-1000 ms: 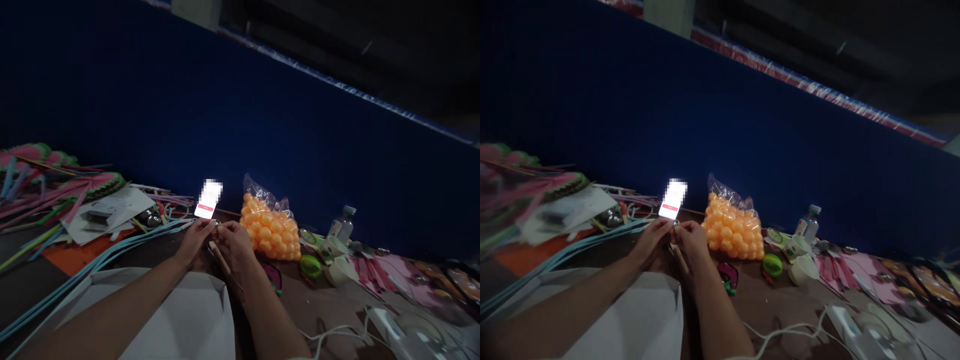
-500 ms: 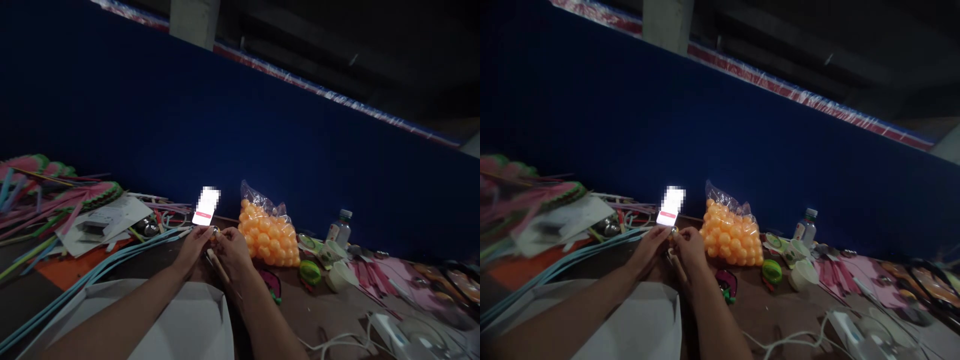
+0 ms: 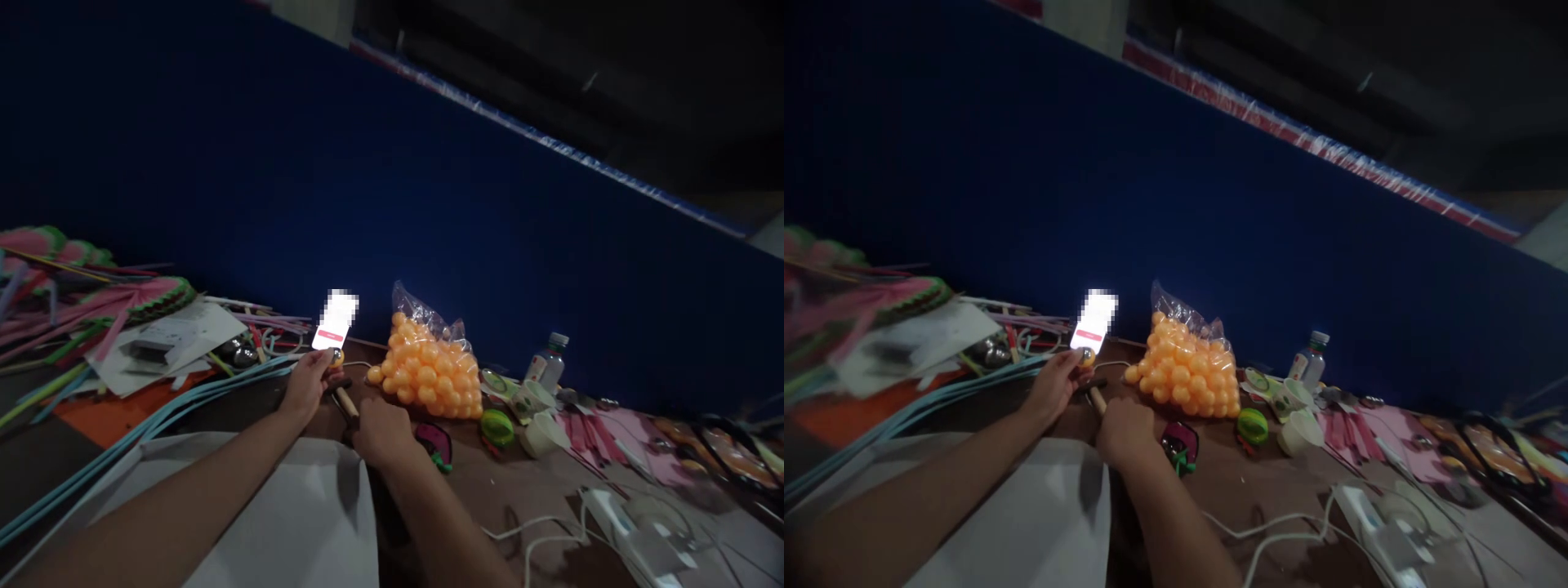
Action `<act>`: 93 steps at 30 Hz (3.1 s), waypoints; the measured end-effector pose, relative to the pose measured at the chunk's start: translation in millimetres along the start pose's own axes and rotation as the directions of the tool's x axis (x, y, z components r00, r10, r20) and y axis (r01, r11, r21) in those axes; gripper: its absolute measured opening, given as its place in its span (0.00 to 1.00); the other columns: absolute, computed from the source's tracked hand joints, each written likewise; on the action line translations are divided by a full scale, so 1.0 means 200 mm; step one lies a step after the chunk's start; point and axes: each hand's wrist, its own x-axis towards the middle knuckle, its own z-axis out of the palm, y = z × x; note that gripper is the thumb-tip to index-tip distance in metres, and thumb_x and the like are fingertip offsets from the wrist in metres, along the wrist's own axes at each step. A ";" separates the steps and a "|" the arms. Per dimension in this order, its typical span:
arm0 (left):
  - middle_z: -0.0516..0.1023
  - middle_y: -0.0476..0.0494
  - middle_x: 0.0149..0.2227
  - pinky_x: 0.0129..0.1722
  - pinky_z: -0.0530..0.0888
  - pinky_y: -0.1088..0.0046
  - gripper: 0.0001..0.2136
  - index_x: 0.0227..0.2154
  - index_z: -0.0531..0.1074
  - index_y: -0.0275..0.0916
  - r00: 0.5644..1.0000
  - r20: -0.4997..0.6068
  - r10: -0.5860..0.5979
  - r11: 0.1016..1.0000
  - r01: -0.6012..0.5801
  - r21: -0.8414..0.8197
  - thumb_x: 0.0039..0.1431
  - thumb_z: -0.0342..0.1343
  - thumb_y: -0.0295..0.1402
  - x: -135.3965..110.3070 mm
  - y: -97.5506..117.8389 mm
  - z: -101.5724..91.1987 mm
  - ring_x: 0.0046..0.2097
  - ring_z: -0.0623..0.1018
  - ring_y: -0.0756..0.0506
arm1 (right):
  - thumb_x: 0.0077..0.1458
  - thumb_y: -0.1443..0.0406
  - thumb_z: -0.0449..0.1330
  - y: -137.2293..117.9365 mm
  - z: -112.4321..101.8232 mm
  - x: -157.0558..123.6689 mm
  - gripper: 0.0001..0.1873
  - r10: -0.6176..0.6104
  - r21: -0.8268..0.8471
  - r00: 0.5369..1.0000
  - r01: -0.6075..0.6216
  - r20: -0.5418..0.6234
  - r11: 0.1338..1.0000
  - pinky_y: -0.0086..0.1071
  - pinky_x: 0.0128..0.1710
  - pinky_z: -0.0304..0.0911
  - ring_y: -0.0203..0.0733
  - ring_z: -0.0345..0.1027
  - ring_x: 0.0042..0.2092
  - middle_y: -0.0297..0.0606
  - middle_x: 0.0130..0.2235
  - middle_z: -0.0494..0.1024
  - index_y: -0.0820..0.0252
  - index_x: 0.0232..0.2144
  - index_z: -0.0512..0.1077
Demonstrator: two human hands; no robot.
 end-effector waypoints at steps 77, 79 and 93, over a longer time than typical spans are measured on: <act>0.74 0.50 0.27 0.27 0.73 0.78 0.11 0.31 0.71 0.35 0.998 0.054 -0.008 0.995 0.013 -0.097 0.45 0.64 0.32 -0.02 0.04 0.02 0.27 0.74 0.53 | 0.59 0.66 0.48 0.02 0.06 -0.10 0.10 0.013 0.424 0.813 0.289 -0.582 0.858 0.33 0.41 0.62 0.42 0.67 0.40 0.41 0.36 0.72 0.61 0.38 0.69; 0.74 0.50 0.27 0.28 0.73 0.78 0.11 0.31 0.71 0.35 0.999 0.039 -0.005 0.995 0.009 -0.096 0.46 0.64 0.32 -0.02 0.05 0.02 0.27 0.74 0.53 | 0.59 0.66 0.48 0.02 0.06 -0.10 0.10 0.014 0.431 0.806 0.302 -0.592 0.850 0.33 0.41 0.62 0.42 0.66 0.40 0.42 0.37 0.72 0.61 0.39 0.68; 0.73 0.50 0.27 0.29 0.72 0.78 0.12 0.31 0.71 0.35 0.999 0.047 0.025 0.995 -0.020 -0.101 0.45 0.65 0.35 -0.02 0.06 0.02 0.28 0.74 0.53 | 0.60 0.65 0.48 0.02 0.06 -0.11 0.11 0.020 0.467 0.793 0.338 -0.609 0.817 0.34 0.40 0.61 0.42 0.66 0.39 0.41 0.36 0.71 0.62 0.39 0.68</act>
